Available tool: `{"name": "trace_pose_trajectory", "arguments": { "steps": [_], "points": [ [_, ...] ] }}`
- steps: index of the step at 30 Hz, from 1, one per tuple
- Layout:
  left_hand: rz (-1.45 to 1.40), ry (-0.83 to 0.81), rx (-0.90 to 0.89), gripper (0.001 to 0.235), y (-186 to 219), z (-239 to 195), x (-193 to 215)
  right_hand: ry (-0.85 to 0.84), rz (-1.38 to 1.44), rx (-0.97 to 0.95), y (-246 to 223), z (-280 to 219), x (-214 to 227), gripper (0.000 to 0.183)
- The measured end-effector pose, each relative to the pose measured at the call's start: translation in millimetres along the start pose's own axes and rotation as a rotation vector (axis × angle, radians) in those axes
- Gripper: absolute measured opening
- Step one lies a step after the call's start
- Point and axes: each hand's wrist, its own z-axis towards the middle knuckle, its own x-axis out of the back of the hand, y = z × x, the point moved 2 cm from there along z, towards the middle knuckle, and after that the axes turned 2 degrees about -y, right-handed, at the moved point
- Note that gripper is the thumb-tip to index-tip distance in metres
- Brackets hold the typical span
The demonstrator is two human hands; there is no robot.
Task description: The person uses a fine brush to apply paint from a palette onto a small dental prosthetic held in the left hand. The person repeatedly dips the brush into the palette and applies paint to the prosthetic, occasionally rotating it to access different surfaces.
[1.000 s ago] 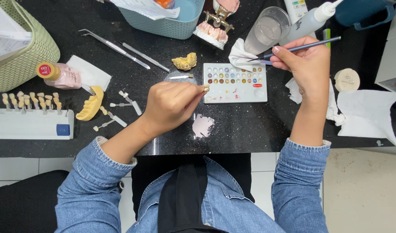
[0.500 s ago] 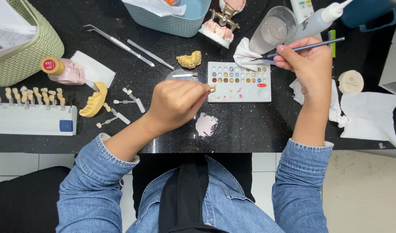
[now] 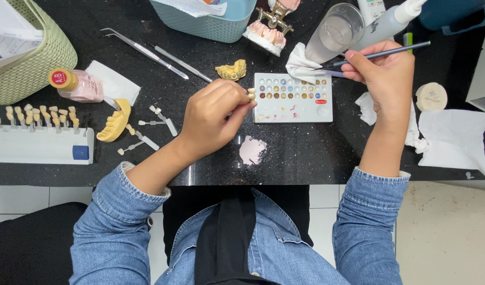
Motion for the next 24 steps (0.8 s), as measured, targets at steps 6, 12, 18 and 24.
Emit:
{"name": "trace_pose_trajectory", "arguments": {
  "steps": [6,12,18,24],
  "points": [
    [-0.124,0.061,0.015,0.016,-2.5,0.1,1.9,-0.033,0.067,-0.018,2.9,0.4,-1.1,0.016],
    [-0.375,0.033,0.047,0.011,-7.3,-5.8,-1.5,-0.007,0.049,-0.012,18.7,4.9,10.1,0.018],
    [-0.366,-0.013,0.263,0.015,-27.6,-17.9,-12.4,0.016,0.078,0.022,36.6,8.4,17.0,0.019],
    [-0.392,0.052,0.254,0.017,-40.2,-19.2,-18.1,0.001,0.067,0.06,30.9,6.2,19.0,0.018]
  ]
}}
